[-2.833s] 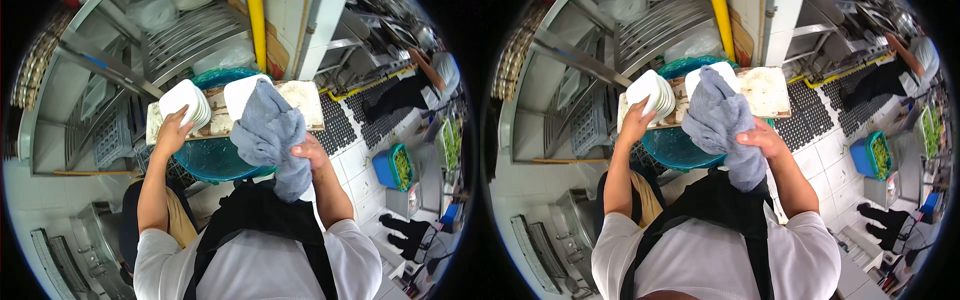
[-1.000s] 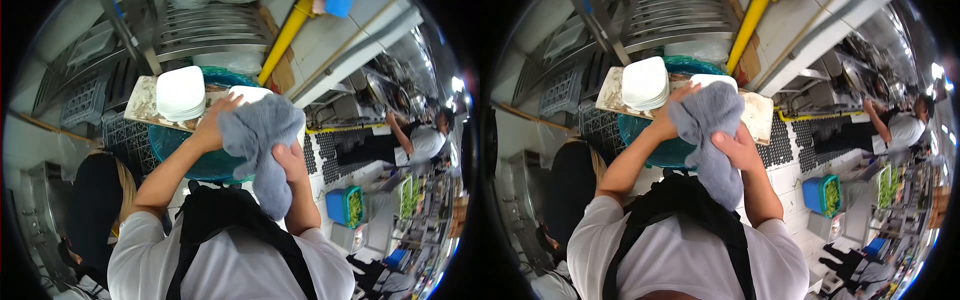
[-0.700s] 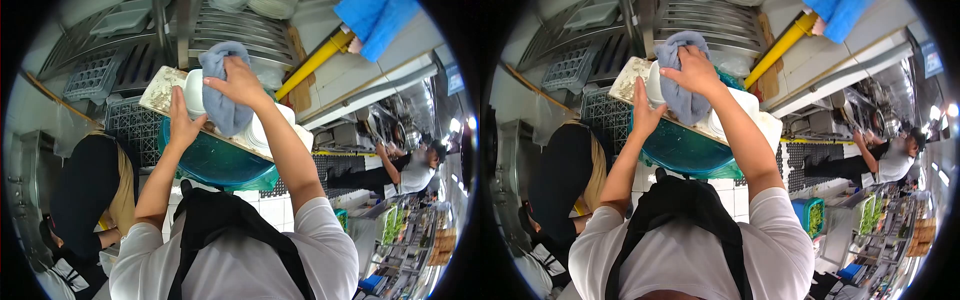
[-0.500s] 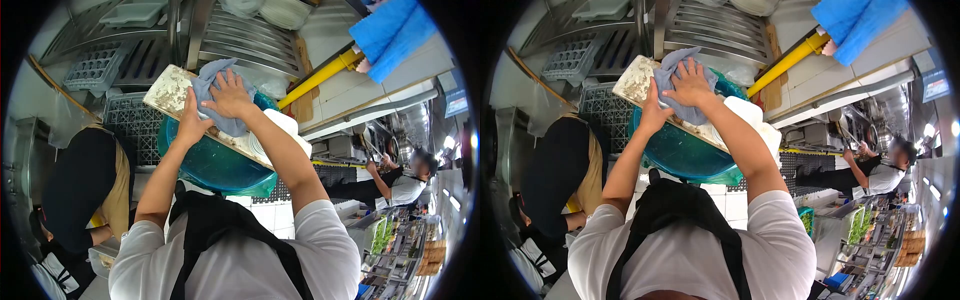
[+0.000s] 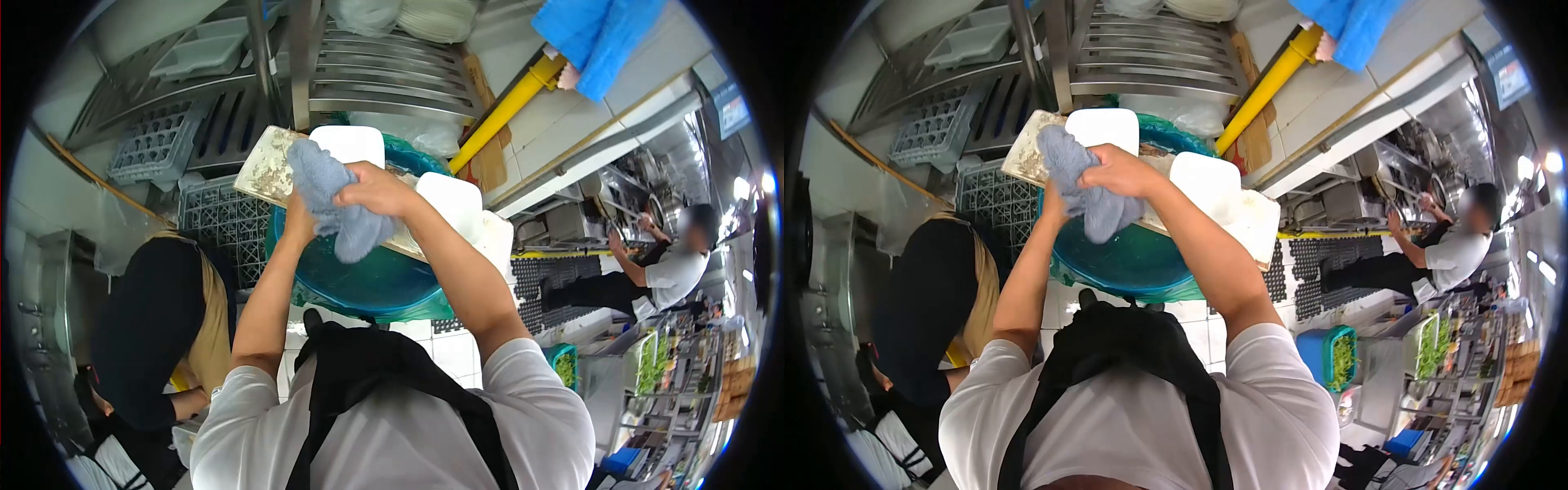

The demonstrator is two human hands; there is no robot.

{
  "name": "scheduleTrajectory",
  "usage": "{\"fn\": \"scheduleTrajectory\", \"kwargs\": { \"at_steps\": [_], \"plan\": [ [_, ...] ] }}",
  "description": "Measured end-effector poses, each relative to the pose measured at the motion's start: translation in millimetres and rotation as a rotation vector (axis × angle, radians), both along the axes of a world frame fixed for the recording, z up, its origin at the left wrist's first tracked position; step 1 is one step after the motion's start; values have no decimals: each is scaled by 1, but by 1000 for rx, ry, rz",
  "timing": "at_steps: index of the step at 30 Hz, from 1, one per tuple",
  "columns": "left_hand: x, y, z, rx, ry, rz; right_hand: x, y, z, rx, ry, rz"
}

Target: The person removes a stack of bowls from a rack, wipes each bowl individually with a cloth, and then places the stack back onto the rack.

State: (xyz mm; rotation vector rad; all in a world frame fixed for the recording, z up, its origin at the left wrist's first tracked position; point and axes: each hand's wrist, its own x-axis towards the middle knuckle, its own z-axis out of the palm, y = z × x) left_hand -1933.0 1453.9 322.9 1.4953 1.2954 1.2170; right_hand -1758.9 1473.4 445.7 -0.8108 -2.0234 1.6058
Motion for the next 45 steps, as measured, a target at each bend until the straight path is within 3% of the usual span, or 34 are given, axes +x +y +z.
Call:
{"fn": "scheduleTrajectory", "kwargs": {
  "at_steps": [1, 2, 4, 5, 6, 8, 14, 20, 22, 24, 26, 27, 28, 31, 32, 34, 36, 38, 39, 41, 42, 44, 45],
  "plan": [
    [0, 2, 3, -42, -167, -62, 8, -15, 18, -45, 28, 8],
    [-1, 4, 6, -41, -150, -80, 18, -27, 22, -42, 45, -10],
    [-3, 7, 17, 388, 592, -81, 40, -52, 25, -114, 152, -66],
    [7, 3, 17, 136, 34, 122, 55, -66, 24, -157, 221, -61],
    [6, -2, 28, 135, 59, 107, 73, -79, 22, -200, 294, -52],
    [1, -12, 57, 534, 990, -62, 107, -106, 10, -312, 354, -111],
    [14, -10, 89, 344, 902, -286, 186, -192, -31, -558, 738, -515],
    [26, 0, 102, 343, 1065, -463, 199, -226, -44, -565, 888, -605],
    [26, 0, 100, 301, 964, -458, 199, -225, -37, -423, 710, -629],
    [27, -6, 91, 384, 849, -368, 192, -220, -33, -386, 696, -640],
    [33, -21, 101, -90, 200, -286, 173, -208, -30, -323, 694, -717],
    [42, -31, 105, -40, 2, -266, 154, -202, -18, -199, 709, -693],
    [53, -43, 110, -37, -7, -266, 134, -194, -5, -75, 719, -663],
    [82, -83, 106, 30, -487, -351, 88, -158, 14, 804, 114, -715],
    [80, -93, 96, 31, -503, -348, 78, -148, 27, 1020, -49, -712],
    [77, -104, 83, 220, -197, -286, 76, -123, 38, 1073, 25, -810],
    [73, -110, 98, 107, -328, -403, 88, -99, 51, 1122, 106, -899],
    [72, -122, 117, 13, -605, -535, 106, -88, 65, -77, 491, -752],
    [74, -122, 118, 75, -686, -570, 103, -83, 42, -72, 479, -742],
    [74, -113, 122, 151, -776, -603, 101, -71, -24, 556, 338, -968],
    [72, -110, 122, 166, -859, -579, 91, -79, -17, 557, 327, -960],
    [75, -105, 125, 173, -951, -547, 58, -111, -3, -561, 1085, -870],
    [79, -100, 130, 172, -994, -539, 53, -121, -14, -560, 1081, -874]
  ]
}}
